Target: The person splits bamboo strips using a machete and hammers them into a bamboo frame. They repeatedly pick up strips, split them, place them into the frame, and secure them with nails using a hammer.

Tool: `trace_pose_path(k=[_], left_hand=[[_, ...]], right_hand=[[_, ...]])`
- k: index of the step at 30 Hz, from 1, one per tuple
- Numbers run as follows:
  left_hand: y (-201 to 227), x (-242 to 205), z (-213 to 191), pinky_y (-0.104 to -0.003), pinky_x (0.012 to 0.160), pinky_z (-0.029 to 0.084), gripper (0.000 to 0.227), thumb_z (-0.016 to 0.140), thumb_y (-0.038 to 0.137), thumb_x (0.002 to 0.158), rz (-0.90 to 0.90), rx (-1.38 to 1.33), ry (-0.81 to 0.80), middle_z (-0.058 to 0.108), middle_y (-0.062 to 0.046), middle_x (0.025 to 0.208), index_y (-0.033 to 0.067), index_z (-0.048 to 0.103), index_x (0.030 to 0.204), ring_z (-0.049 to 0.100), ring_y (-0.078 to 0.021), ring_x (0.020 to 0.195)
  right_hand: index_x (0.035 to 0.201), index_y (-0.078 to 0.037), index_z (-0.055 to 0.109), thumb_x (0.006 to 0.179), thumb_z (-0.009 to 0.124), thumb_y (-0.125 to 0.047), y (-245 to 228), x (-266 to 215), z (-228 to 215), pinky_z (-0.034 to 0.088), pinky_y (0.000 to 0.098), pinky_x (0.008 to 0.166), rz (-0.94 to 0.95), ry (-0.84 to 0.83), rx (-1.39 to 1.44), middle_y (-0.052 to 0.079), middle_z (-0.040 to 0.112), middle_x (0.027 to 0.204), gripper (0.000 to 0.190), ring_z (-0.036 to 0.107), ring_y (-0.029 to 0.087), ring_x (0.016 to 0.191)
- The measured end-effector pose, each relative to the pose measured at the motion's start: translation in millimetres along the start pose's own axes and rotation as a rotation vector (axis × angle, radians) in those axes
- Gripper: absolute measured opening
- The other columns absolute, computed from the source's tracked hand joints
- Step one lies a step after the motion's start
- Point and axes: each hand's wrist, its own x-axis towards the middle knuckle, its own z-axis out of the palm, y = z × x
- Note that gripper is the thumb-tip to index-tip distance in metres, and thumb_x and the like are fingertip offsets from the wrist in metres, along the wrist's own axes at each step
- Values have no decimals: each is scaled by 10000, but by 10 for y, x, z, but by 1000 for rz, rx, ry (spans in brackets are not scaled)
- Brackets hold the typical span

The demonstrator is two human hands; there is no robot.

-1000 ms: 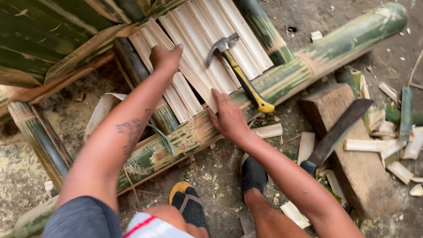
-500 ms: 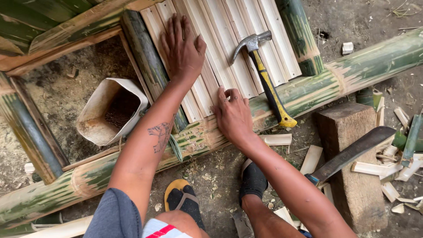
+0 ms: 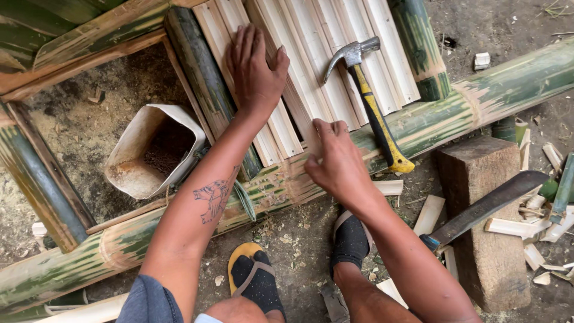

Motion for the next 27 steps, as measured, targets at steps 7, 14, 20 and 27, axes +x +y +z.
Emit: trace_pose_path(k=[7,14,20,27], left_hand=[[-24,-96,78,-530,1276,143,570,566,323,1034,70,-16,80,465,-198,1567,-38,522,1473,318,-331,1516],[32,-186,96,-526,1299,149,608,513,401,1064,35,-38,-12,451,-176,1581,-12,470,1507,312,-328,1541],[23,-110,164,-533,1287,133,646,452,444,1090,79,-1,26,393,-195,1624,-13,423,1546,276,-345,1543],[-5,-46,222,-524,1322,137,615,424,400,1118,80,25,17,367,-174,1656,6,380,1589,275,-307,1574]], right_hand=[[1429,88,547,970,638,-147,150,-101,117,515,292,653,317,-14,886,75,651,814,523,589,130,710],[1423,82,564,990,600,-115,250,-342,268,514,273,620,307,107,790,82,724,902,477,591,105,684],[1438,46,514,958,611,-143,347,-159,363,581,309,601,398,2,821,161,719,889,524,635,145,641],[1266,60,675,1007,627,-156,289,-91,299,503,439,584,184,-4,331,177,736,781,340,629,229,592]])
